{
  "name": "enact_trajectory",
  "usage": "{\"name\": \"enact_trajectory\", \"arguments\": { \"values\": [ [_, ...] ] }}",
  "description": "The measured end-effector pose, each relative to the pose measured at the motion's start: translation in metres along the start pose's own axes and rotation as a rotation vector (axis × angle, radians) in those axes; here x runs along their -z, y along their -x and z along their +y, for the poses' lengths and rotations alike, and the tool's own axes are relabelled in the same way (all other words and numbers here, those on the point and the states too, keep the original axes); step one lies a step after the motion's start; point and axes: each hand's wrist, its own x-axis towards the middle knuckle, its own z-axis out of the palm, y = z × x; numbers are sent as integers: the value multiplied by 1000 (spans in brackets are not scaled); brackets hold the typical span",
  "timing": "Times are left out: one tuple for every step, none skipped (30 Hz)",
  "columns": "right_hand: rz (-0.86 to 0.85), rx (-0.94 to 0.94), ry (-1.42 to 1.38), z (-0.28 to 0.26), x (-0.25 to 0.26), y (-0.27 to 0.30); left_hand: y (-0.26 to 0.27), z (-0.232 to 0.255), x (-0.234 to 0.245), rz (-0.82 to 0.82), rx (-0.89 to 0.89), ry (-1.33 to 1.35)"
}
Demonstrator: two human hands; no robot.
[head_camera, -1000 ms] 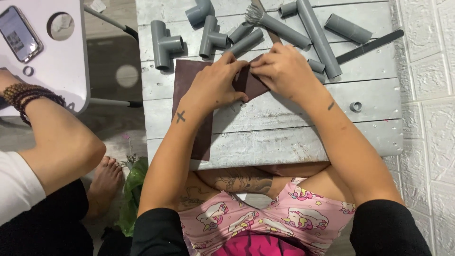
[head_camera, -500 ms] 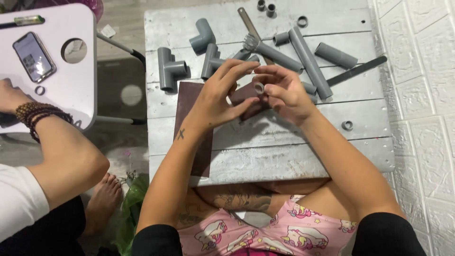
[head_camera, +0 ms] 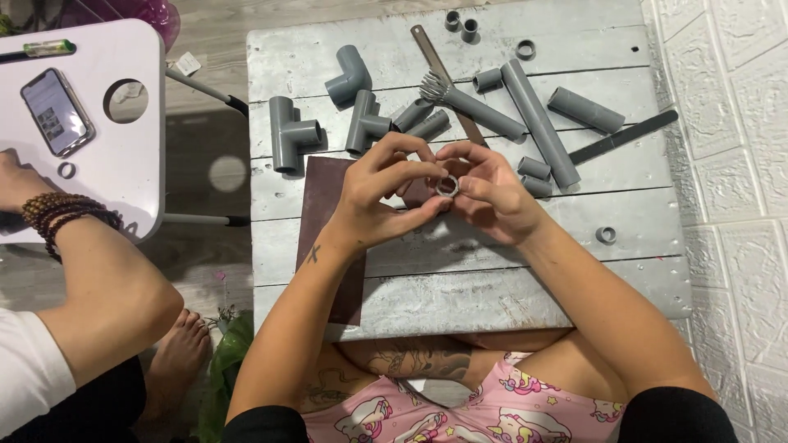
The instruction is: The person is sanding the edges of small PVC pipe fittings and cut pipe sections against a sheet of sandpaper placed on a wooden table.
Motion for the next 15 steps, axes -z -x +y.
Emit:
{"name": "enact_trajectory", "arguments": {
  "values": [
    [3, -1, -2, -4, 3, -2, 0, -1, 0, -1, 3, 1],
    [-21, 125, 255, -8, 6, -5, 0, -1, 0, 2, 20, 16],
    [-43, 250, 512, -13, 9, -7, 0, -1, 0, 5, 37, 30],
    [-43, 250, 511, -17, 6, -10, -1, 1, 0, 4, 37, 30],
    [-67, 467, 686, -21, 3, -13, -3, 3, 0, 6, 33, 23],
    [-90, 686, 858, -25, 0, -16, -4, 6, 1, 7, 29, 16],
    [-89, 686, 857, -29, -2, -16, -4, 5, 0, 6, 30, 16],
    [-86, 802, 1028, -32, -4, -16, -3, 3, 0, 11, 34, 6],
    [-82, 916, 1198, -36, -6, -16, -3, 2, 0, 16, 39, -4],
    [-82, 916, 1198, -34, -7, -16, -3, 2, 0, 16, 38, -5],
    [-91, 976, 1291, -32, -7, -16, -3, 2, 0, 9, 43, -27],
    [-99, 1034, 1384, -31, -8, -16, -3, 2, 0, 1, 49, -48],
    [-98, 1034, 1384, -32, -10, -16, -4, 3, 1, 0, 50, -48],
    [-116, 1046, 1464, -32, -12, -16, -5, 5, 1, -5, 49, -66],
    [-134, 1057, 1544, -33, -14, -16, -6, 6, 2, -10, 49, -84]
  ]
}}
